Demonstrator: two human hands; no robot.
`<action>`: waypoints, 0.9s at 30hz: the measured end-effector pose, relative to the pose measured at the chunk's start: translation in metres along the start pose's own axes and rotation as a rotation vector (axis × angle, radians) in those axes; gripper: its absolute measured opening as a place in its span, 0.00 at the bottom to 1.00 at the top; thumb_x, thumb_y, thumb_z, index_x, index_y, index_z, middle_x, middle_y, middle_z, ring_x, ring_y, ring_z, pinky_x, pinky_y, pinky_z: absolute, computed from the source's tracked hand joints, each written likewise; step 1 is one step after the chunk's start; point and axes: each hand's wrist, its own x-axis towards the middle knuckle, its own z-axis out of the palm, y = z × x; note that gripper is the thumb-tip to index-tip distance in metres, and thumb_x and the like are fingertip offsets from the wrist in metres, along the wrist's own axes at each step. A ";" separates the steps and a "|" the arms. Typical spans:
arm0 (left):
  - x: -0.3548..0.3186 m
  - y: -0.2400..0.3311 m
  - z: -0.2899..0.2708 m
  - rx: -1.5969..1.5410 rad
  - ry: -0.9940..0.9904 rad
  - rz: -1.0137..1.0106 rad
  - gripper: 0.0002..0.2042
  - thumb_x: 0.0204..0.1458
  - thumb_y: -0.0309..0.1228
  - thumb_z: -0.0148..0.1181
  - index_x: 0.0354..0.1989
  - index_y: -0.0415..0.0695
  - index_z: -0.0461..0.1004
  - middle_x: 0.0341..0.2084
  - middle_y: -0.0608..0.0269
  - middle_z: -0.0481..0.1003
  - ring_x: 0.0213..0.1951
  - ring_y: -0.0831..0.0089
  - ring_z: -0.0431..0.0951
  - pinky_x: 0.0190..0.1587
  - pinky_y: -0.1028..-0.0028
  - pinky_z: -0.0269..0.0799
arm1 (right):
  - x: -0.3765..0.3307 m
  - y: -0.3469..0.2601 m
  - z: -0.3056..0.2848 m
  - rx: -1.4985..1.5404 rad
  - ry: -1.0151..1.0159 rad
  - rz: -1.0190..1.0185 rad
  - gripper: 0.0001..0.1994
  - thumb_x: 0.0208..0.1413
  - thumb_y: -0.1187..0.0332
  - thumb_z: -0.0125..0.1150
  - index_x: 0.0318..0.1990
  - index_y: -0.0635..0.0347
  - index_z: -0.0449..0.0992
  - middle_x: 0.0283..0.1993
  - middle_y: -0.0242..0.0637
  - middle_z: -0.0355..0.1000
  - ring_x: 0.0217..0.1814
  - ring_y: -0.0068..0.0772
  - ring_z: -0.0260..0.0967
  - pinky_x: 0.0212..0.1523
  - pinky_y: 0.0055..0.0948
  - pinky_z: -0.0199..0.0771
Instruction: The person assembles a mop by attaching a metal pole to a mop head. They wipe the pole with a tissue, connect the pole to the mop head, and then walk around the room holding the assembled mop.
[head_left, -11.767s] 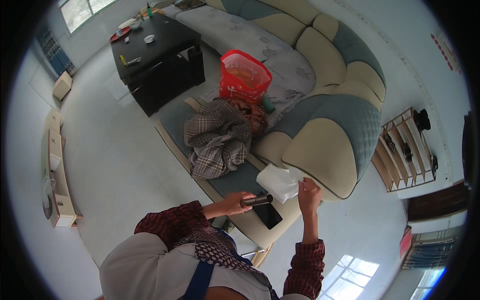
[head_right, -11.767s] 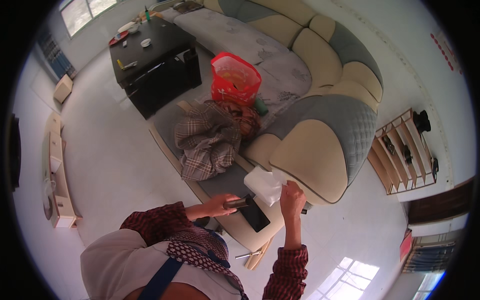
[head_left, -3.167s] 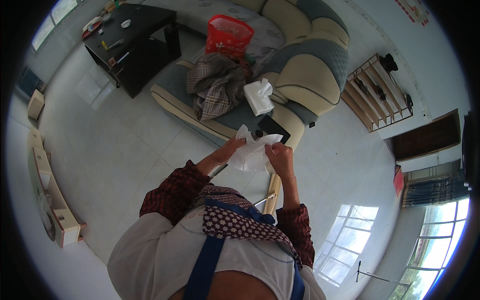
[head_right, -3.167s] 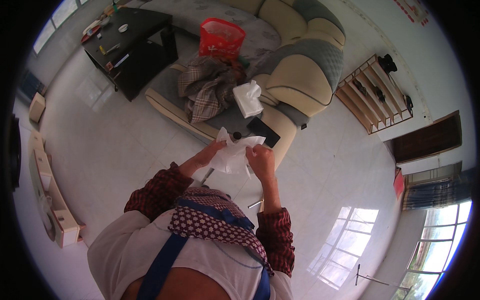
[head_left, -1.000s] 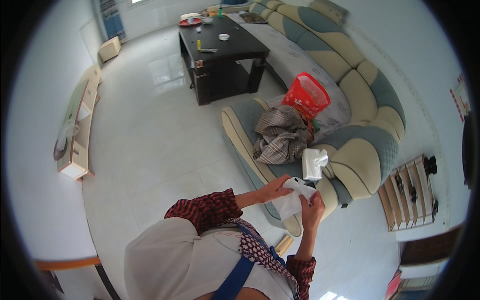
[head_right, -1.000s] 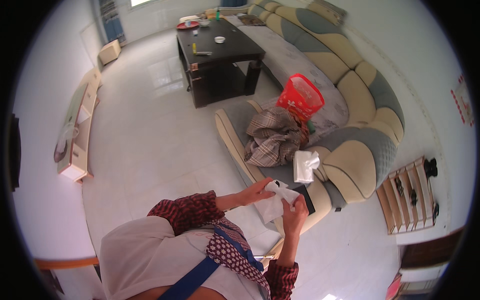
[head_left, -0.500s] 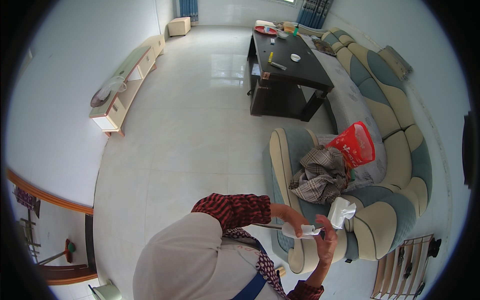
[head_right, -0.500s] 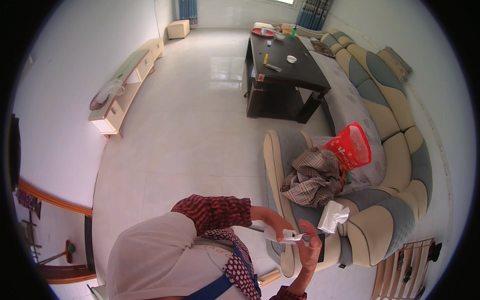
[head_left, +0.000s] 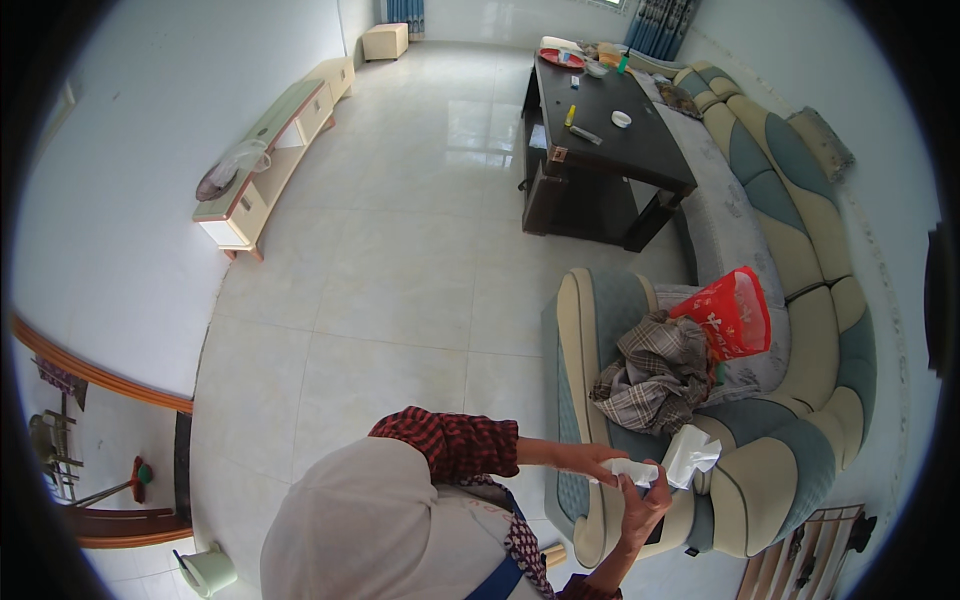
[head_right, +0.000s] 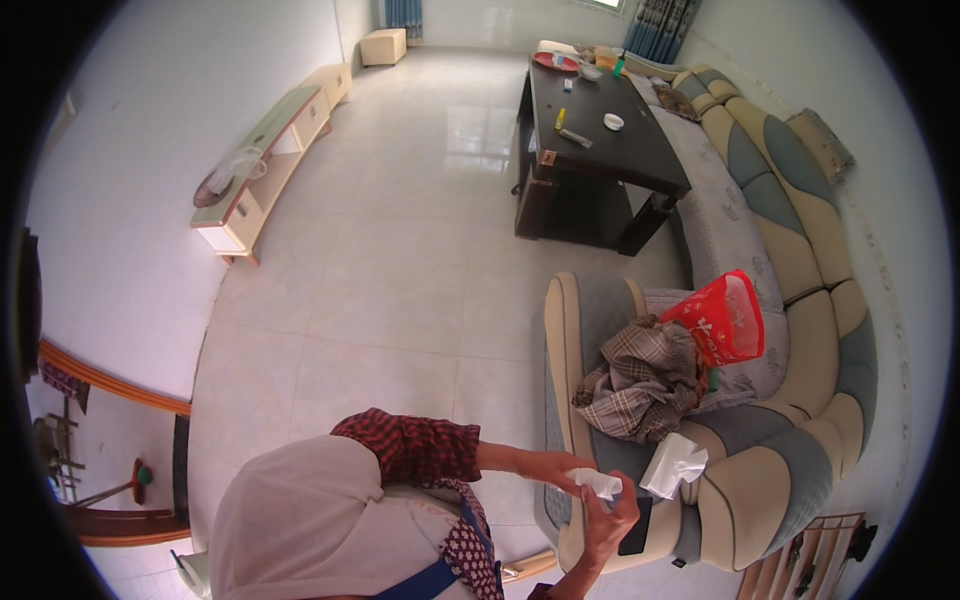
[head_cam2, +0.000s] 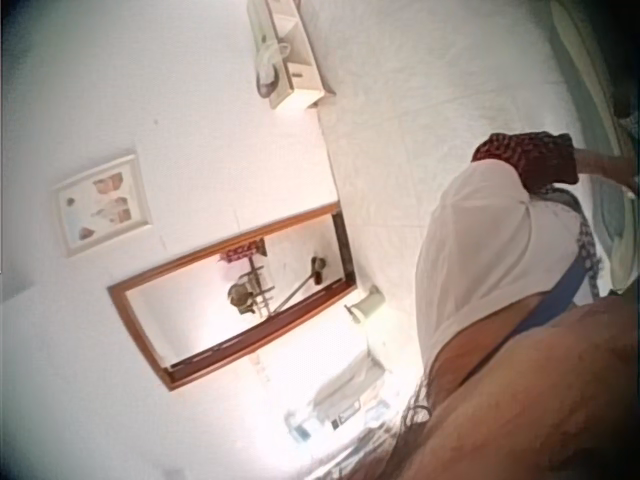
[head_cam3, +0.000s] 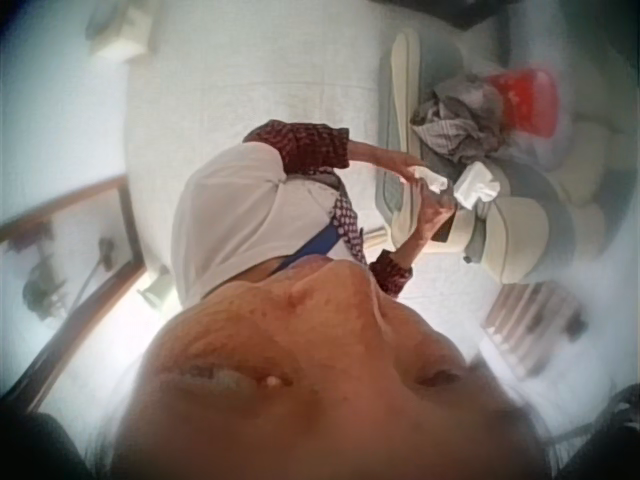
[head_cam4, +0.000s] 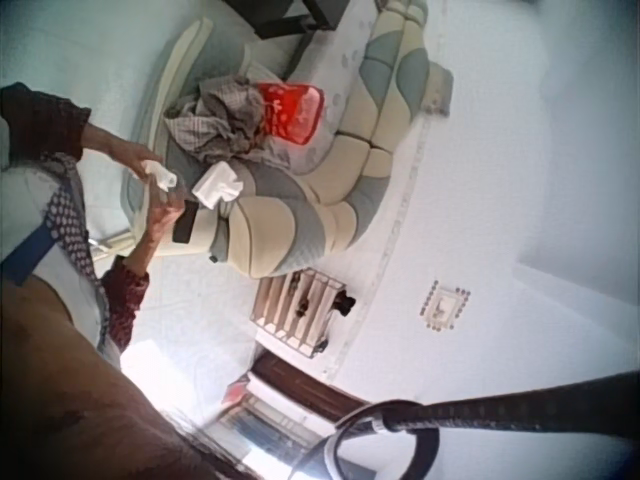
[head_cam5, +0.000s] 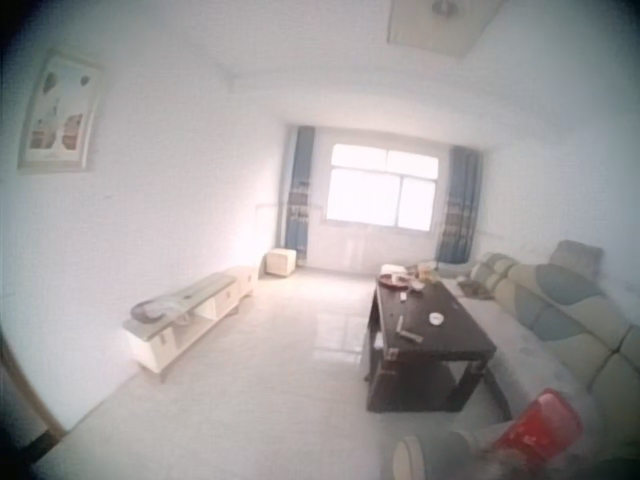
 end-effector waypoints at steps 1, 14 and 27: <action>0.002 -0.001 -0.001 0.036 -0.023 -0.001 0.22 0.51 0.41 0.60 0.49 0.40 0.66 0.35 0.68 0.71 0.38 0.81 0.69 0.40 0.78 0.65 | 0.002 -0.010 0.004 -0.058 0.010 -0.032 0.14 0.41 0.74 0.67 0.37 0.66 0.72 0.32 0.33 0.69 0.33 0.25 0.66 0.38 0.24 0.66; 0.030 -0.029 0.067 0.407 0.200 0.137 0.29 0.47 0.40 0.62 0.56 0.43 0.60 0.49 0.53 0.67 0.50 0.57 0.70 0.48 0.63 0.68 | -0.014 0.038 0.000 -0.604 0.548 -0.117 0.11 0.42 0.68 0.60 0.24 0.69 0.68 0.21 0.50 0.66 0.22 0.53 0.65 0.24 0.45 0.63; 0.056 -0.090 0.152 0.859 -0.261 -0.053 0.21 0.55 0.30 0.53 0.57 0.38 0.59 0.37 0.45 0.75 0.39 0.47 0.76 0.39 0.63 0.72 | -0.160 0.113 -0.106 -0.015 0.394 0.236 0.21 0.52 0.51 0.59 0.22 0.61 0.70 0.20 0.45 0.66 0.27 0.52 0.66 0.29 0.42 0.66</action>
